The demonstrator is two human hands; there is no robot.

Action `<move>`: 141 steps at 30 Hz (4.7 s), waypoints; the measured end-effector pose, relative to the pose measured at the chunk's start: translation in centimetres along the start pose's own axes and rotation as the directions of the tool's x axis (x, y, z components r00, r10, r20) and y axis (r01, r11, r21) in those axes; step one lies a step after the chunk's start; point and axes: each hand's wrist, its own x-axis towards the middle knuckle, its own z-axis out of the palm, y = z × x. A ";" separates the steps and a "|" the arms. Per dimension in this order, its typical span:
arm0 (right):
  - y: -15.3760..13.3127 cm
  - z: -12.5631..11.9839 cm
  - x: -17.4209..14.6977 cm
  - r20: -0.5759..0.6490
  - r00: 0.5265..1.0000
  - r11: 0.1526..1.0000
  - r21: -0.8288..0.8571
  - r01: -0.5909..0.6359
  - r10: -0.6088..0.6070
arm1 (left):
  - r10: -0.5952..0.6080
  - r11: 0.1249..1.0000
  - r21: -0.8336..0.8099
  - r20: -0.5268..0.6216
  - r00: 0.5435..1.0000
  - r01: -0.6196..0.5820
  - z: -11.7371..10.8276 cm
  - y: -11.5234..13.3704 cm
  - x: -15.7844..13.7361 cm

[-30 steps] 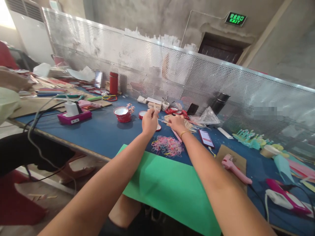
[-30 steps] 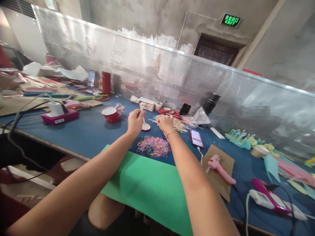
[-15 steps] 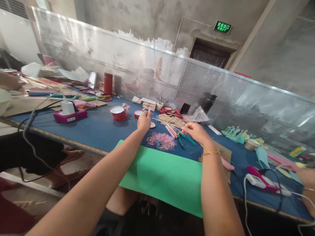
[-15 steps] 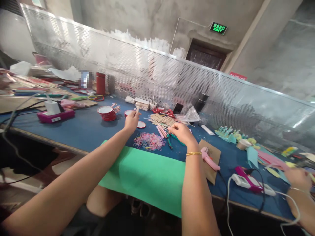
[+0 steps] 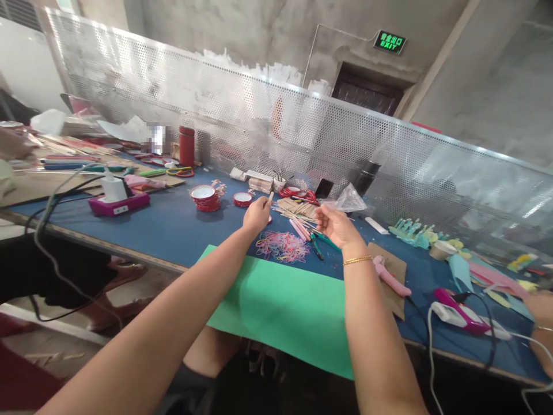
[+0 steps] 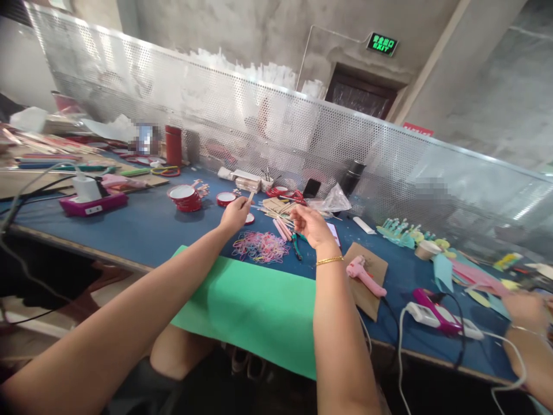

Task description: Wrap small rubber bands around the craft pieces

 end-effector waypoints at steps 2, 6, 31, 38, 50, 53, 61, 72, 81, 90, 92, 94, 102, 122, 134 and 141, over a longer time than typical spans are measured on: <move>0.7 0.5 1.3 -0.034 0.999 0.992 -0.124 -0.036 0.032 | 0.034 0.999 0.005 0.009 0.999 -0.034 0.1 0.1 -0.1; 1.8 0.4 2.9 -0.116 0.993 0.926 -0.377 -0.032 -0.013 | 0.069 0.997 0.021 0.022 0.997 -0.069 0.2 0.1 -0.2; 3.9 -1.6 2.1 -0.128 0.965 0.313 -0.948 -0.051 -0.229 | 0.153 0.894 -0.444 0.181 0.972 -0.058 2.0 -1.8 0.9; 3.8 -1.5 2.1 -0.164 0.950 0.331 -0.941 -0.070 -0.265 | 0.168 0.853 -0.521 0.251 0.953 -0.014 1.9 -1.4 0.4; 3.8 -1.1 2.2 -0.124 0.956 0.269 -0.962 -0.050 -0.266 | 0.199 0.928 -0.343 0.133 0.971 -0.143 1.5 -1.5 0.5; 3.8 -0.9 2.2 -0.125 0.955 0.263 -0.963 -0.052 -0.269 | 0.201 0.964 -0.215 0.201 0.959 -0.158 1.3 -1.6 0.5; 3.7 -0.7 1.9 -0.123 0.958 0.269 -0.962 -0.051 -0.258 | 0.228 0.973 -0.025 0.179 0.957 -0.228 0.5 -0.6 -0.2; 3.9 -0.7 2.0 -0.131 0.960 0.243 -0.968 -0.070 -0.247 | 0.283 0.932 0.129 0.325 0.903 -0.338 0.4 -0.4 -1.0; 4.4 1.4 2.2 -0.065 0.980 0.049 -0.997 -0.057 -0.188 | 0.282 0.930 0.122 0.366 0.887 -0.346 0.9 -0.8 -0.7; 5.2 3.3 3.1 -0.063 0.986 -0.112 -0.990 -0.081 -0.155 | 0.339 0.935 0.030 0.218 0.915 -0.354 0.8 -0.3 -0.9; 5.3 3.3 3.1 -0.081 0.985 -0.089 -0.991 -0.095 -0.149 | 0.361 0.925 0.057 0.173 0.916 -0.375 0.8 -0.3 -0.7; 5.2 3.2 3.1 -0.099 0.981 -0.043 -0.993 -0.107 -0.166 | 0.384 0.917 0.065 0.129 0.914 -0.395 0.7 -0.4 -0.4; 4.0 1.5 3.2 -0.115 0.941 0.367 -0.930 0.010 -0.318 | 0.236 0.971 -0.025 -0.032 0.971 -0.237 0.5 -1.0 0.5; 4.2 2.3 3.3 -0.105 0.986 0.991 -0.007 0.133 -0.133 | 0.370 0.929 -0.159 0.329 0.869 -0.335 2.0 -0.5 -0.3; 3.4 4.1 2.9 -0.090 0.980 0.982 0.055 0.183 -0.177 | 0.439 0.895 -0.239 0.318 0.840 -0.377 1.6 1.9 -1.2; 3.1 2.6 3.4 -0.305 0.948 0.969 0.189 0.159 -0.096 | 0.215 0.904 -0.392 0.077 0.974 -0.168 0.0 1.0 0.2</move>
